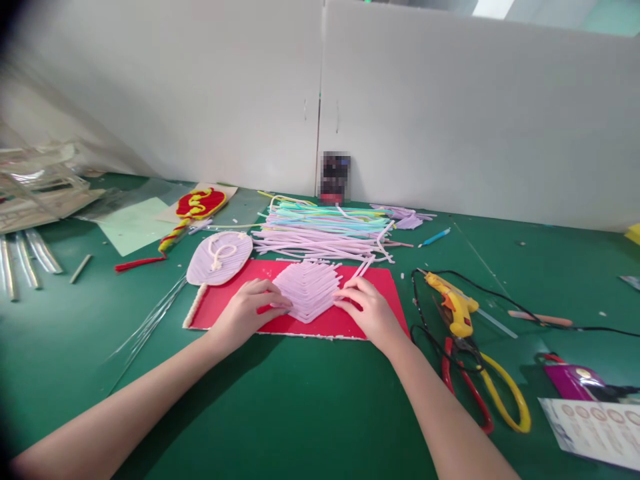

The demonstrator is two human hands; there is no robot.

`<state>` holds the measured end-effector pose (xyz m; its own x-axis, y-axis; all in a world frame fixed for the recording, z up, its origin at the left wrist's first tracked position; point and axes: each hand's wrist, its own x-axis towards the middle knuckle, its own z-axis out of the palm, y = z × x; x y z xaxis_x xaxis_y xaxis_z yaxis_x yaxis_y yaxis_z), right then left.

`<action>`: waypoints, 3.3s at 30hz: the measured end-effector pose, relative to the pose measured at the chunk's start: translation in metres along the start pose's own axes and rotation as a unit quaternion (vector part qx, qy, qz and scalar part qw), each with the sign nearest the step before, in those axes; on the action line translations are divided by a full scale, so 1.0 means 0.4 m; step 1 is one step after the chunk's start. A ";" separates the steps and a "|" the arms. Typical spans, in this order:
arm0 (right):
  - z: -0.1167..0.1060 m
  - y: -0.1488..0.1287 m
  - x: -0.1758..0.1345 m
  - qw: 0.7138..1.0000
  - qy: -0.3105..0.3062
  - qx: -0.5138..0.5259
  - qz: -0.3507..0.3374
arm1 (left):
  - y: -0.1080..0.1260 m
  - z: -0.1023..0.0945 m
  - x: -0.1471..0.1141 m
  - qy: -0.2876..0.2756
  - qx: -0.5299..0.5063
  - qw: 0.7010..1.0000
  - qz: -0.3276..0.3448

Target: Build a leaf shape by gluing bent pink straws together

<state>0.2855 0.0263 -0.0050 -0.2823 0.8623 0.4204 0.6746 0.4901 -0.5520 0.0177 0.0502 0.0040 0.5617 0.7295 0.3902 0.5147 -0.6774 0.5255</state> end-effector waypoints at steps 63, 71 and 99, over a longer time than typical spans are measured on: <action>-0.007 0.020 -0.001 0.996 0.081 -0.043 0.020 | 0.030 0.022 -0.003 -0.038 0.025 0.997 0.069; -0.004 0.035 0.001 0.991 0.046 -0.125 0.024 | 0.018 0.007 -0.003 -0.029 0.022 0.998 0.053; -0.022 0.028 -0.015 0.996 -0.019 -0.087 0.008 | 0.012 -0.001 -0.013 -0.136 0.011 0.989 0.051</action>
<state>0.3009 0.0256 -0.0073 -0.2933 0.8759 0.3832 0.7863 0.4490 -0.4244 0.0168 0.0432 0.0049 0.7641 0.6063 0.2203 0.4583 -0.7506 0.4760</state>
